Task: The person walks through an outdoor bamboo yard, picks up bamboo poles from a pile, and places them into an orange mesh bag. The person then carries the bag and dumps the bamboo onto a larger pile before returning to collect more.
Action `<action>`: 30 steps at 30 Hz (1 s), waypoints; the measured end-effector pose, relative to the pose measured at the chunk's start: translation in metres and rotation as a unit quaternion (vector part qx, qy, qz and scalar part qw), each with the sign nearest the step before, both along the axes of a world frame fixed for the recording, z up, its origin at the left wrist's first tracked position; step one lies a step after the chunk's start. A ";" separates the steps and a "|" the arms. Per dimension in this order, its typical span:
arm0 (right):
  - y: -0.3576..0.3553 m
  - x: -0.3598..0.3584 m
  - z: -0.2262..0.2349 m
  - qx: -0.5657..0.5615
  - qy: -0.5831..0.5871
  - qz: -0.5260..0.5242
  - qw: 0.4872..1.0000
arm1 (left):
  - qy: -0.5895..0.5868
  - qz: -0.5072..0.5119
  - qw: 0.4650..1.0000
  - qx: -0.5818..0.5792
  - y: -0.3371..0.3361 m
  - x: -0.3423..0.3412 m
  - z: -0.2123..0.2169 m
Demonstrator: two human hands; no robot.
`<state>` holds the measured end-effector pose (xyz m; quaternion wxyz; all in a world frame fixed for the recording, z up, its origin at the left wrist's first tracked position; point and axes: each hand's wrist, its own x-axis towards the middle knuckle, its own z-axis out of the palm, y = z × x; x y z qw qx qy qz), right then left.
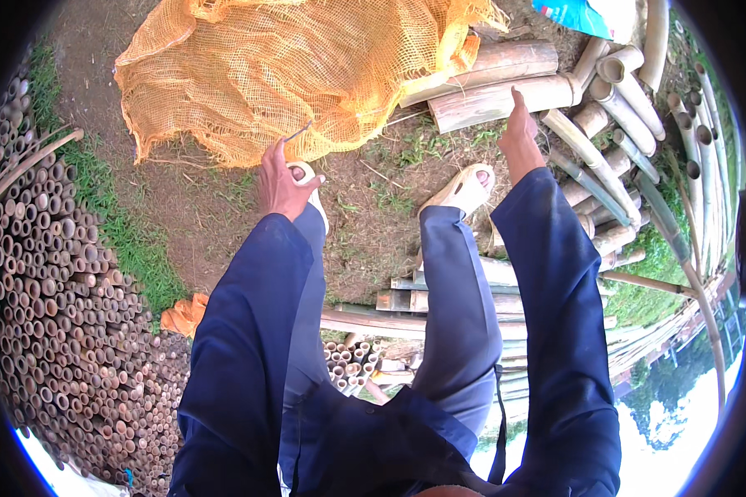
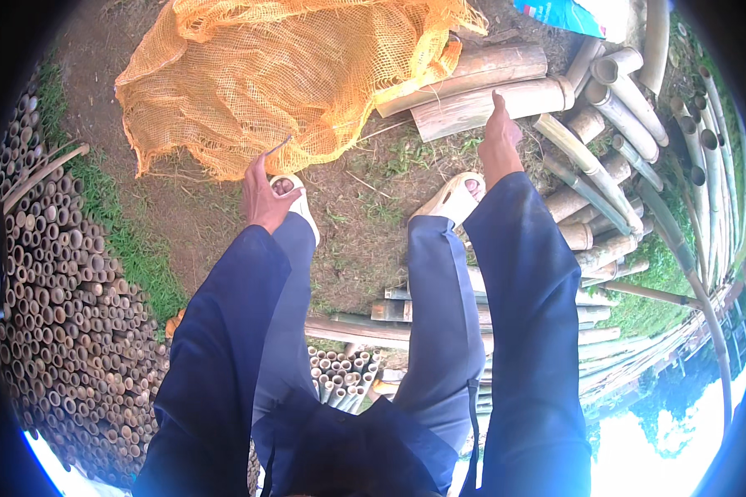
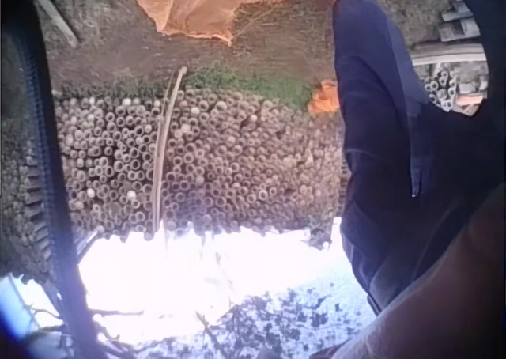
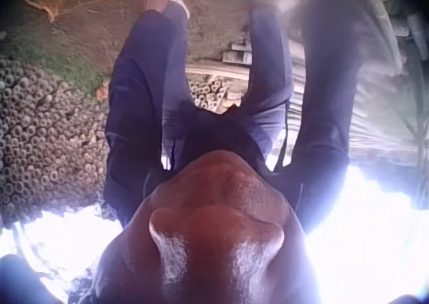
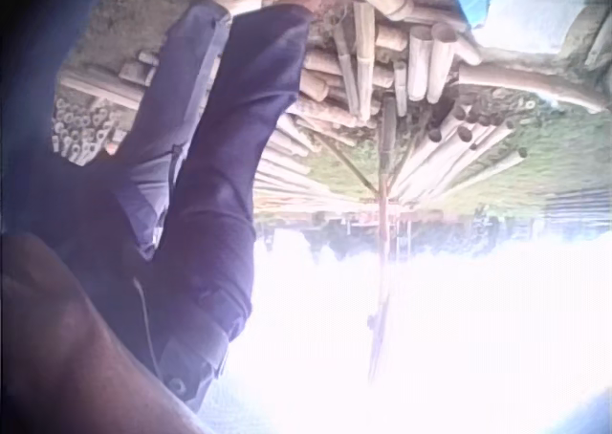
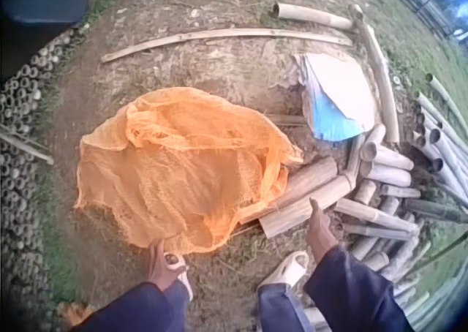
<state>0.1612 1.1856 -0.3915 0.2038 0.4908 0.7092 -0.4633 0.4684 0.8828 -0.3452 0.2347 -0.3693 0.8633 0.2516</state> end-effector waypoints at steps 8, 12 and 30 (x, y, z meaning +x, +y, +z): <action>0.008 0.020 -0.086 -0.007 -0.100 -0.007 0.995 | -0.005 -0.193 0.970 -0.147 -0.027 -0.028 -0.023; 0.009 0.023 -0.076 -0.108 -0.012 -0.058 0.992 | 0.007 -0.272 0.961 -0.047 -0.048 -0.025 -0.012; -0.065 0.089 0.193 -0.191 -0.108 0.592 0.776 | -0.191 -0.360 0.882 0.237 0.101 0.091 0.058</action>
